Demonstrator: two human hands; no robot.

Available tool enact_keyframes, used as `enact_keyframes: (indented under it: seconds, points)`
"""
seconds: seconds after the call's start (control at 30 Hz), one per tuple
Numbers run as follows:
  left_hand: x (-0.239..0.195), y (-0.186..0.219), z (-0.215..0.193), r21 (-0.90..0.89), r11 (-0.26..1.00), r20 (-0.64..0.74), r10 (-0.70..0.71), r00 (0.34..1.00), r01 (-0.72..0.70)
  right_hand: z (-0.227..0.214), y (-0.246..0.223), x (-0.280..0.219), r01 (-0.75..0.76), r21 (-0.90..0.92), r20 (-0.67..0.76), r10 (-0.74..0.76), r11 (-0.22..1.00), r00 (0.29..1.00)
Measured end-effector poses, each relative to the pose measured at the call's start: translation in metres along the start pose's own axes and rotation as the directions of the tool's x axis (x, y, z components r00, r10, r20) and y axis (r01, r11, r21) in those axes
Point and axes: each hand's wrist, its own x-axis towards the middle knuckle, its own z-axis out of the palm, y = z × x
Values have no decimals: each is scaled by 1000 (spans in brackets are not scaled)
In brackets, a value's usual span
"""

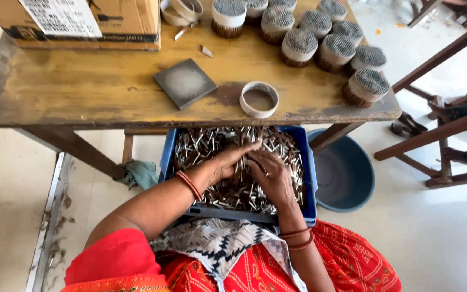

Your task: The person inserts metal pins into a cylindrical brush base, then taps the base on a metal block to seat the pins. They repeat this process, filling the base with pins and placing the finished unit on the table.

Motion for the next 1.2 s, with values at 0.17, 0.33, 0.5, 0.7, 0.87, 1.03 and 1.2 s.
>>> enact_keyframes:
  seconds: [0.17, 0.33, 0.5, 0.7, 0.87, 1.03, 1.2]
  points:
    - [20, 0, -17, 849, 487, -23, 419, 908, -203, -3, 7, 7, -225, 220, -17, 234, 949, 972]
    - [1, 2, 6, 949, 215, 154, 326, 933, -232, -1, 16, 7, -164, 257, 2, 170, 952, 986]
    - [12, -9, -1, 859, 474, 63, 279, 958, -194, 4, 26, -4, -292, 349, -12, 316, 890, 949]
    - [-12, 11, 16, -40, 998, -9, -46, 999, 46, -1, 9, 2, -42, -50, -282, 26, 998, 959]
    - [37, -16, -36, 489, 838, -66, 311, 948, -241, 0, 14, -2, -148, 192, 32, 144, 970, 989]
    - [-5, 2, 6, 916, 127, 268, 510, 817, -380, -11, -8, 18, -96, 173, -68, 109, 980, 992]
    - [7, 0, 2, 984, 100, 96, 399, 912, -148, 7, 24, -2, -195, 297, 39, 192, 935, 981]
